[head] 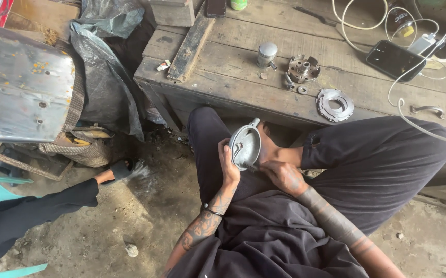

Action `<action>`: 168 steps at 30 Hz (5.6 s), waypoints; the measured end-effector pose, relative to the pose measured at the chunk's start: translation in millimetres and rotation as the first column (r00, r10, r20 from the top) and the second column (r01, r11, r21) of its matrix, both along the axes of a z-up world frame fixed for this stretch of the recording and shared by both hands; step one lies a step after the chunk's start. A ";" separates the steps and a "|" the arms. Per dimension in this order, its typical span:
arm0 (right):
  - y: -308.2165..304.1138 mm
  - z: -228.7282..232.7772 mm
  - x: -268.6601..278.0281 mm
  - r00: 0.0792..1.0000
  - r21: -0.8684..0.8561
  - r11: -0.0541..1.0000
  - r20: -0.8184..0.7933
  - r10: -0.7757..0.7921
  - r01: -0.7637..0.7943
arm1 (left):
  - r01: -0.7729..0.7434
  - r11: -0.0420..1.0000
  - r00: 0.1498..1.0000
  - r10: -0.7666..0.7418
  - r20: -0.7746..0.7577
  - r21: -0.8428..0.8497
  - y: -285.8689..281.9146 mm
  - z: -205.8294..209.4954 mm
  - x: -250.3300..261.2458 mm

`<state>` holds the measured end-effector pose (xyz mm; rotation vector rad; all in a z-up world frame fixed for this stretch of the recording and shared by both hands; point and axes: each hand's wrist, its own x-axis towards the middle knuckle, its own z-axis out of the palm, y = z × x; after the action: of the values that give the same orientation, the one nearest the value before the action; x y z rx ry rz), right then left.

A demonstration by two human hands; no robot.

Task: The person sits cross-legged and cleans a silver mechanical housing using a small brush. They scrub the interior and exterior surfaces of the part, rotating it to reach different areas. Other mechanical components, a phone, and a power bank are visible on the wooden workbench nearby.

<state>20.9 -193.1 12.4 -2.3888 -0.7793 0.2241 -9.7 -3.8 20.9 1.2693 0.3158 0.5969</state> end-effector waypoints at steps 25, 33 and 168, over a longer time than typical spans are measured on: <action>-7.5 25.2 13.0 0.990 -0.043 0.990 0.001 -0.138 0.138 | -0.027 0.999 1.000 0.027 -0.001 0.047 4.0 -18.3 8.5; -3.5 2.6 2.4 0.998 0.090 0.996 -0.066 -0.008 0.014 | -0.038 0.999 0.999 0.038 0.002 0.030 0.1 -20.6 7.2; 20.8 -29.8 21.4 0.970 -0.175 0.963 0.170 -0.174 0.203 | 0.125 0.986 0.989 -0.116 -0.087 0.109 10.1 -16.3 5.9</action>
<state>42.4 -172.3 -17.4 -2.6698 -0.6145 0.0381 -3.8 6.3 4.6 1.4148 0.2728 0.4664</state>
